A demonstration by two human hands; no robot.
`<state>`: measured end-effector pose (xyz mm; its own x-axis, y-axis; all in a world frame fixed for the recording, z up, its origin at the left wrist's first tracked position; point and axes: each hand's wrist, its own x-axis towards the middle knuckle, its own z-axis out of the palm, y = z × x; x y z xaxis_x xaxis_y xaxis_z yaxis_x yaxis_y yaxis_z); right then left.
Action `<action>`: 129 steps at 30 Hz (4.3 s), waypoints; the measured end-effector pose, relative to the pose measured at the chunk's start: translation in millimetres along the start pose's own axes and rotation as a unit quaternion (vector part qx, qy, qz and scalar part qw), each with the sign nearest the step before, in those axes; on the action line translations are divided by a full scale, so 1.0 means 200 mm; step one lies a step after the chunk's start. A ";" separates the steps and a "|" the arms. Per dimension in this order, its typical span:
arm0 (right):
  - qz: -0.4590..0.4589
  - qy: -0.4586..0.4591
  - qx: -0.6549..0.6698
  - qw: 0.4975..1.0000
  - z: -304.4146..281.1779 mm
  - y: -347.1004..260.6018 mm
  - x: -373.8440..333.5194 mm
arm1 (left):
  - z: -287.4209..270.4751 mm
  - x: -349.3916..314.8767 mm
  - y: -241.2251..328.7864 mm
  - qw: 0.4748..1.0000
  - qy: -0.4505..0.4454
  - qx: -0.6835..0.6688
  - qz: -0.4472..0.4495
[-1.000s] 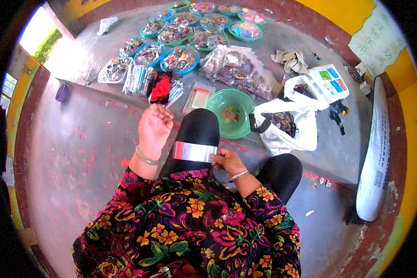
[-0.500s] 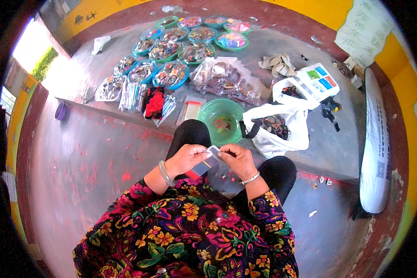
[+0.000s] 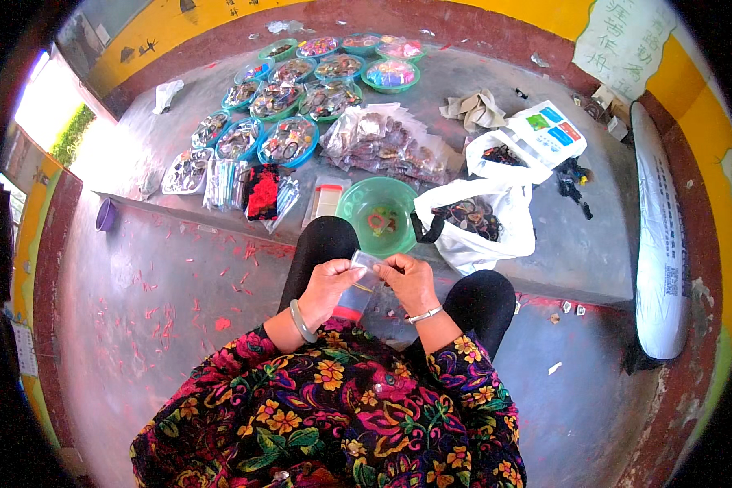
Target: The person sits on the floor and packs small, colorful craft items into clear plastic bags. They pick up items from a green bowl and a white sack, place them into bags, and seal them. The workspace is cluttered with pre-packaged items and loose materials.
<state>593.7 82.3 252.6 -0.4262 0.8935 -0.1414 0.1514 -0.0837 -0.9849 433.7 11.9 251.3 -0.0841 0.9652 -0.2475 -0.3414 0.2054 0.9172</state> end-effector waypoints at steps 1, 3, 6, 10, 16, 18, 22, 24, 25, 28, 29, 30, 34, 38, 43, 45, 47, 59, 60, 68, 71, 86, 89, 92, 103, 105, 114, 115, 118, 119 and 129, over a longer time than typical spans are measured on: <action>0.008 0.005 0.000 1.000 0.00 0.00 0.00 | 0.01 -0.01 0.01 1.000 0.005 -0.004 -0.001; -0.006 0.010 -0.019 1.000 0.00 -0.01 0.00 | 0.01 -0.02 0.02 1.000 0.009 -0.014 -0.004; -0.020 0.022 -0.031 0.999 0.01 -0.01 -0.01 | 0.01 -0.02 0.02 0.999 0.004 -0.039 -0.015; -0.023 0.030 -0.024 0.999 0.02 0.01 -0.01 | -0.02 -0.01 0.00 0.996 0.015 -0.085 -0.031; -0.024 0.034 0.009 0.999 0.04 -0.03 -0.03 | -0.05 -0.01 0.01 0.992 0.043 -0.121 -0.007; -0.037 0.039 0.017 0.998 0.04 -0.01 -0.02 | -0.05 -0.02 0.02 0.993 0.042 -0.113 -0.003; -0.004 0.030 0.038 0.999 0.03 -0.04 -0.03 | -0.10 -0.02 0.01 0.997 0.032 -0.066 0.016; 0.004 0.032 0.072 0.997 0.04 -0.04 -0.04 | -0.11 -0.02 -0.01 0.998 0.034 -0.038 0.024; 0.009 0.034 0.089 0.995 0.04 -0.03 -0.03 | -0.11 -0.03 0.00 0.999 0.040 -0.023 0.027; 0.005 0.067 0.135 0.989 0.05 -0.01 -0.03 | -0.11 -0.03 0.00 0.996 0.062 -0.046 0.034; -0.001 0.082 0.154 0.985 0.05 -0.01 -0.03 | -0.11 -0.04 0.00 0.995 0.071 -0.065 0.035; -0.008 0.097 0.173 0.980 0.05 -0.01 -0.03 | -0.12 -0.03 0.00 0.993 0.073 -0.086 0.032; -0.024 0.129 0.222 0.966 0.04 0.00 -0.02 | -0.15 -0.02 -0.02 0.987 0.095 -0.126 0.035; -0.029 0.193 0.248 0.949 0.00 -0.03 0.00 | -0.20 -0.04 0.01 0.987 0.113 -0.113 0.035; 0.015 0.216 0.292 0.931 -0.09 -0.01 0.04 | -0.31 -0.08 0.14 0.993 0.071 0.086 0.049; 0.028 0.219 0.298 0.929 -0.09 -0.01 0.04 | -0.40 -0.07 0.19 0.951 0.046 0.294 0.087; 0.038 0.206 0.291 0.934 -0.07 0.00 0.04 | -0.46 -0.04 0.22 0.942 0.027 0.315 0.114; 0.077 0.193 0.264 0.942 -0.07 0.02 0.06 | -0.49 0.08 0.29 0.912 -0.132 0.379 0.087; 0.081 0.194 0.265 0.941 -0.08 0.02 0.07 | -0.47 0.06 0.31 0.887 -0.173 0.419 0.087; 0.081 0.169 0.263 0.946 -0.06 0.03 0.06 | -0.41 -0.21 0.18 0.789 -0.325 0.514 0.090; 0.087 0.158 0.256 0.950 -0.06 0.02 0.06 | -0.43 -0.25 0.14 0.781 -0.323 0.527 0.085; -0.093 0.213 0.121 0.965 -0.03 -0.07 0.01 | -0.09 0.05 0.36 0.992 -0.060 -0.039 -0.109; -0.219 0.192 -0.095 0.952 -0.04 -0.08 -0.03 | -0.01 0.18 0.33 0.969 -0.088 -0.170 -0.158; -0.388 0.142 -0.252 0.875 -0.05 -0.09 -0.02 | 0.04 0.27 0.28 0.978 -0.070 -0.178 -0.088; -0.008 0.085 0.089 0.992 -0.09 0.00 0.09 | 0.01 0.39 0.08 0.998 -0.046 -0.045 -0.010; 0.084 0.076 0.140 0.984 -0.09 -0.01 0.10 | 0.03 0.37 0.10 0.997 -0.076 -0.026 -0.008; 0.077 0.031 0.108 0.991 -0.07 0.07 0.09 | 0.01 0.43 -0.02 0.994 -0.083 -0.068 -0.008; 0.072 0.033 0.103 0.992 -0.07 0.07 0.09 | 0.00 0.44 -0.02 0.995 -0.069 -0.072 -0.007; 0.057 0.040 0.062 0.996 -0.07 0.06 0.10 | -0.01 0.45 -0.02 0.996 -0.042 -0.078 -0.003; 0.056 0.042 0.061 0.996 -0.07 0.07 0.10 | 0.00 0.44 -0.01 0.996 -0.044 -0.076 -0.002; 0.057 0.058 0.093 0.992 -0.07 0.08 0.10 | 0.02 0.40 0.04 0.996 -0.055 -0.060 -0.024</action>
<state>600.6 105.2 235.7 -0.3088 0.9176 -0.2503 0.0202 -0.2568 -0.9663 428.9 92.4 239.8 0.0355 0.9681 -0.2480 -0.4533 0.2368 0.8593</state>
